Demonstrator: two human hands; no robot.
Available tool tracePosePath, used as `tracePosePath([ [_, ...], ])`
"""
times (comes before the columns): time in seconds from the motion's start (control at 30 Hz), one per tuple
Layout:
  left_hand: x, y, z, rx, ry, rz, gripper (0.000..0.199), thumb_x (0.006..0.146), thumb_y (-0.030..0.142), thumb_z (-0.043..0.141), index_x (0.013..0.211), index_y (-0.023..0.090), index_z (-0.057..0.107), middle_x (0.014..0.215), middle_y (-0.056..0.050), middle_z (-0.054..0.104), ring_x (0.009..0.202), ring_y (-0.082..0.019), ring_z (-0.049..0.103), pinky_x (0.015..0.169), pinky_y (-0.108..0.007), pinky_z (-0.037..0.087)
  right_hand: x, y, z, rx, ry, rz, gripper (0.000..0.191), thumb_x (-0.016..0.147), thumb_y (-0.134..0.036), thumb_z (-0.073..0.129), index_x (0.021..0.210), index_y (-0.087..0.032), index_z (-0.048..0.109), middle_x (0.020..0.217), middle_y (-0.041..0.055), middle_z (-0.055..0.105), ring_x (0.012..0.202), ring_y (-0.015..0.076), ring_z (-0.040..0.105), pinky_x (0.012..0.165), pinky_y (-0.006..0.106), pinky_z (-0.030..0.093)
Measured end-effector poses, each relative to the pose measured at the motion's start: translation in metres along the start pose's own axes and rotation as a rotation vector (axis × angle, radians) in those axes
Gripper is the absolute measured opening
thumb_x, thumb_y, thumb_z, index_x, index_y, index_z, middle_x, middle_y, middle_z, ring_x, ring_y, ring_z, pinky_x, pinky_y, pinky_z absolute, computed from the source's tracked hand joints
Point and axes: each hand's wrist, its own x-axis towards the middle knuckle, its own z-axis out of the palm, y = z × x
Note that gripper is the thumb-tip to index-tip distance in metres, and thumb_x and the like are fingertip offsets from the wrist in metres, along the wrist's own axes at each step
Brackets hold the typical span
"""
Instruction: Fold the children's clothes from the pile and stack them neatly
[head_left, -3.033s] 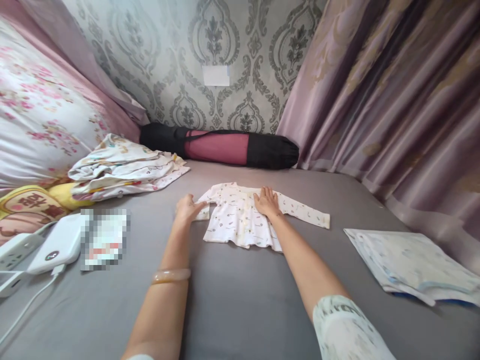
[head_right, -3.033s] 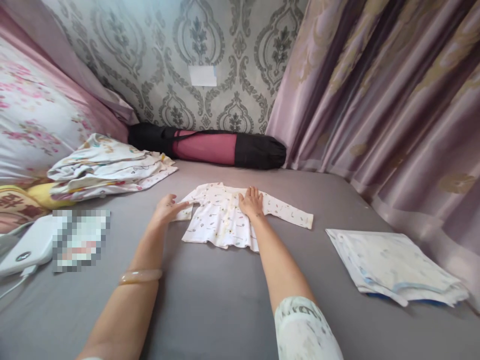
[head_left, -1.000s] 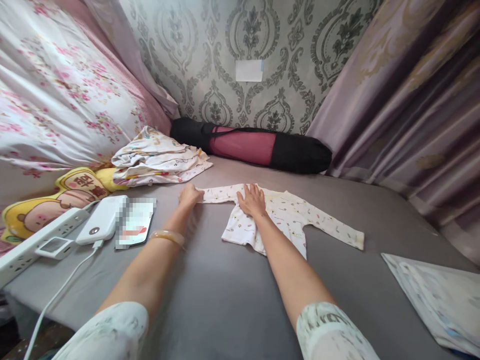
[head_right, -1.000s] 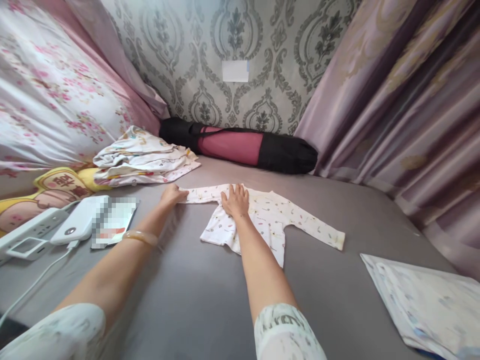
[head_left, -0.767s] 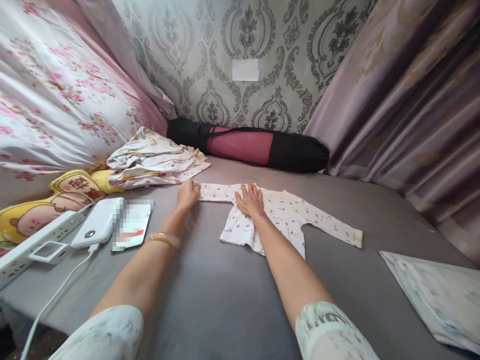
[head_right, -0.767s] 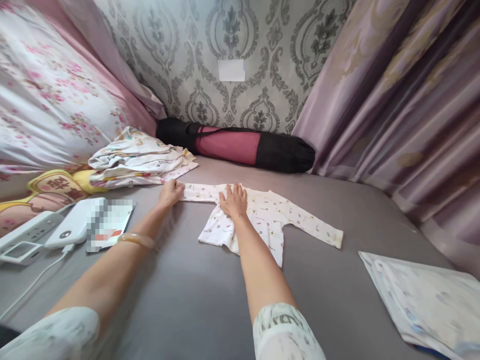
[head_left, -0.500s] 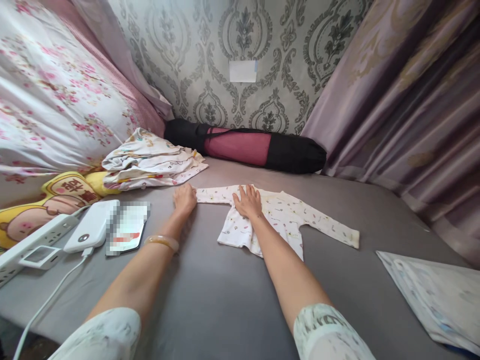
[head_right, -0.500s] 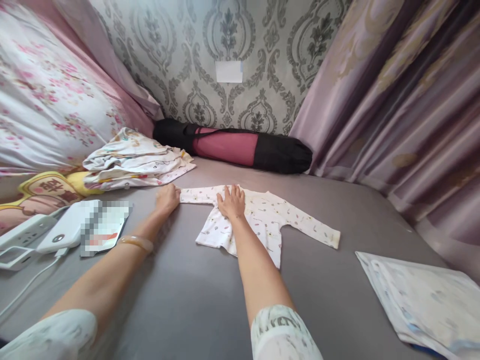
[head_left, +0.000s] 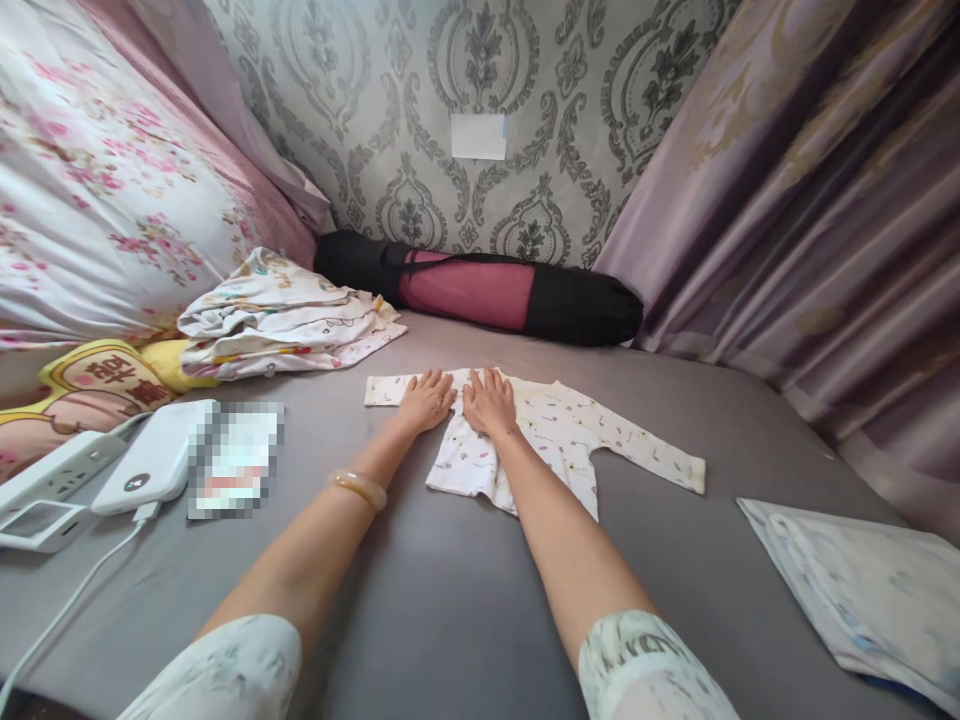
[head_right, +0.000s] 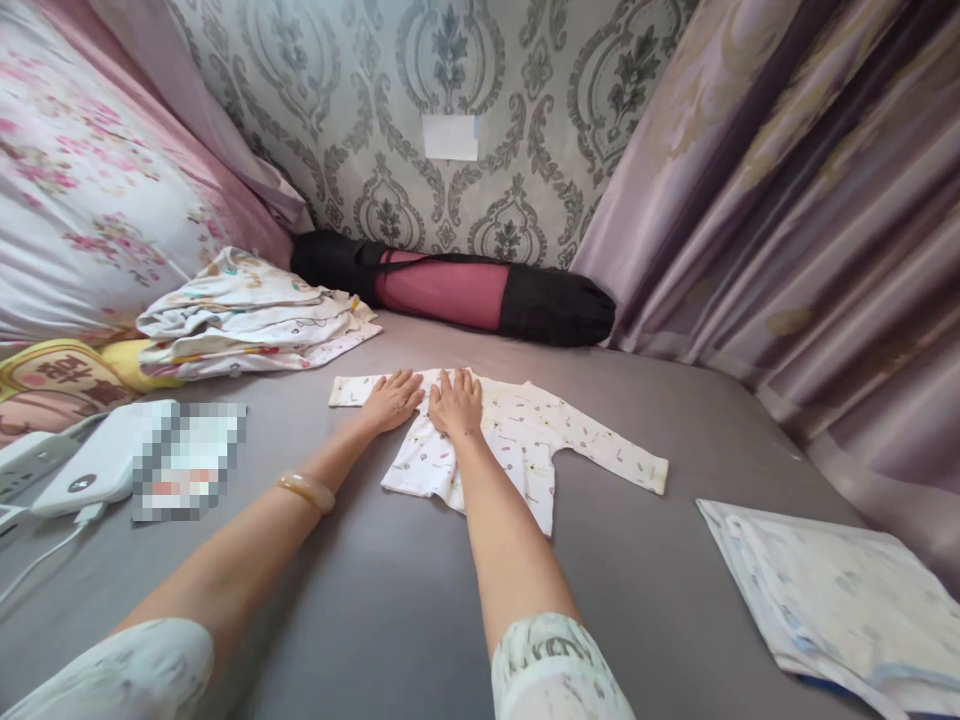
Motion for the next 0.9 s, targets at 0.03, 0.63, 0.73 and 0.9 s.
tracePosePath([
  [0.03, -0.001, -0.006, -0.003, 0.011, -0.01, -0.003, 0.052, 0.099, 0.041, 0.027, 0.145, 0.02, 0.038, 0.156, -0.012, 0.03, 0.145, -0.027, 0.022, 0.115, -0.048, 0.015, 0.0, 0.0, 0.0, 0.0, -0.003, 0.001, 0.054, 0.1, -0.041, 0.023, 0.149, -0.021, 0.035, 0.157, 0.0089, 0.029, 0.145, 0.0233, 0.017, 0.116, 0.042, 0.008],
  [0.63, -0.03, -0.049, -0.021, 0.099, 0.482, 0.055, 0.042, 0.096, 0.039, 0.032, 0.119, 0.016, 0.058, 0.13, -0.016, 0.054, 0.12, -0.03, 0.046, 0.102, -0.041, 0.028, -0.014, 0.043, -0.044, 0.345, 0.062, 0.008, 0.056, 0.098, -0.036, 0.026, 0.152, -0.019, 0.027, 0.156, 0.0051, 0.032, 0.142, 0.0149, 0.028, 0.113, 0.029, 0.024],
  [0.73, -0.038, -0.042, -0.021, 0.112, 0.494, 0.035, 0.038, 0.095, 0.037, 0.033, 0.11, 0.017, 0.062, 0.124, -0.016, 0.057, 0.116, -0.032, 0.046, 0.099, -0.044, 0.028, -0.048, 0.077, -0.064, 0.378, 0.155, 0.135, 0.052, 0.095, -0.028, 0.031, 0.146, -0.02, 0.039, 0.139, 0.0073, 0.055, 0.127, 0.019, 0.05, 0.105, 0.032, 0.035],
  [0.9, -0.056, -0.017, -0.024, 0.034, 0.334, -0.028, 0.028, 0.091, 0.033, 0.04, 0.096, 0.02, 0.064, 0.099, -0.011, 0.068, 0.105, -0.03, 0.054, 0.096, -0.044, 0.029, -0.113, 0.129, -0.08, 0.375, 0.156, 0.297, 0.033, 0.091, -0.025, 0.04, 0.113, -0.02, 0.065, 0.096, 0.0047, 0.073, 0.095, 0.0182, 0.066, 0.084, 0.027, 0.046],
])
